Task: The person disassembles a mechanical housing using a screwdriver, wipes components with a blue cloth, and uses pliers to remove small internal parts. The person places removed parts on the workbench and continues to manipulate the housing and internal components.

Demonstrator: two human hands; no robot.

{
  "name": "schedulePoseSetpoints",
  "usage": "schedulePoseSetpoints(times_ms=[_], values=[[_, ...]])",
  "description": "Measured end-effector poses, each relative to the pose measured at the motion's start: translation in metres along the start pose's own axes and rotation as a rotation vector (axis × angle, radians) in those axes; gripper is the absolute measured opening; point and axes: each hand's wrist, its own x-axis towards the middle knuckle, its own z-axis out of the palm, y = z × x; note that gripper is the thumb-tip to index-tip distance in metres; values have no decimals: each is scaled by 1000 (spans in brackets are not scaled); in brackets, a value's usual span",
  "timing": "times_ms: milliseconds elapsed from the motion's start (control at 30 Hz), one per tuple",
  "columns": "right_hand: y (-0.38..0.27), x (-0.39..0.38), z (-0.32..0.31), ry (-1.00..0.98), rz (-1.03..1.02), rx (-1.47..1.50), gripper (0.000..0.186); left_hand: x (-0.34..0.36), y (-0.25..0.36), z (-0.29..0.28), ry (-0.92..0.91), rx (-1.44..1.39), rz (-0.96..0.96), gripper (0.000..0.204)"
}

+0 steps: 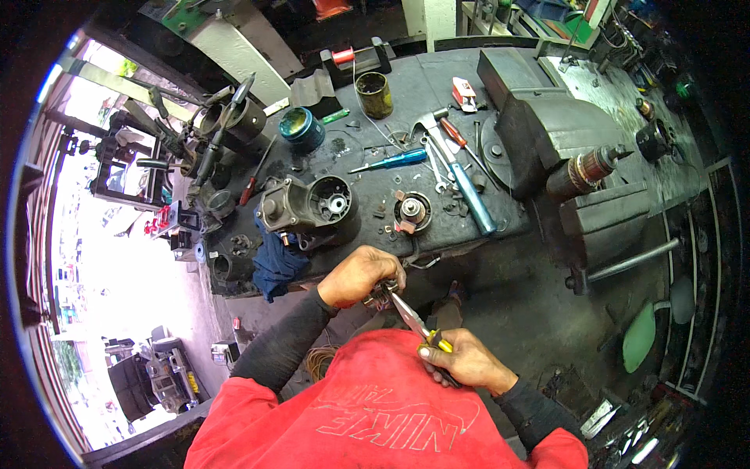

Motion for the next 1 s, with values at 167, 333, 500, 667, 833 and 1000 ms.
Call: schedulePoseSetpoints(times_ms=[167, 333, 500, 667, 833, 1000], values=[[20, 6, -7, -211, -100, 351, 23, 1, 3, -15, -203, -326, -98, 29], [41, 14, -14, -445, -148, 632, 28, 12, 3, -12, -288, -366, -63, 28], [49, 18, -10, -618, -155, 865, 28, 20, 10, -8, -322, -397, 89, 29], [52, 21, -4, -752, -210, 976, 35, 23, 23, -3, -343, -555, 133, 30], [49, 31, 16, -876, -307, 1151, 25, 27, 36, -1, -246, -423, 351, 35], [19, 14, 17, -828, -303, 1258, 27, 14, 55, -14, -48, 202, 509, 35]])
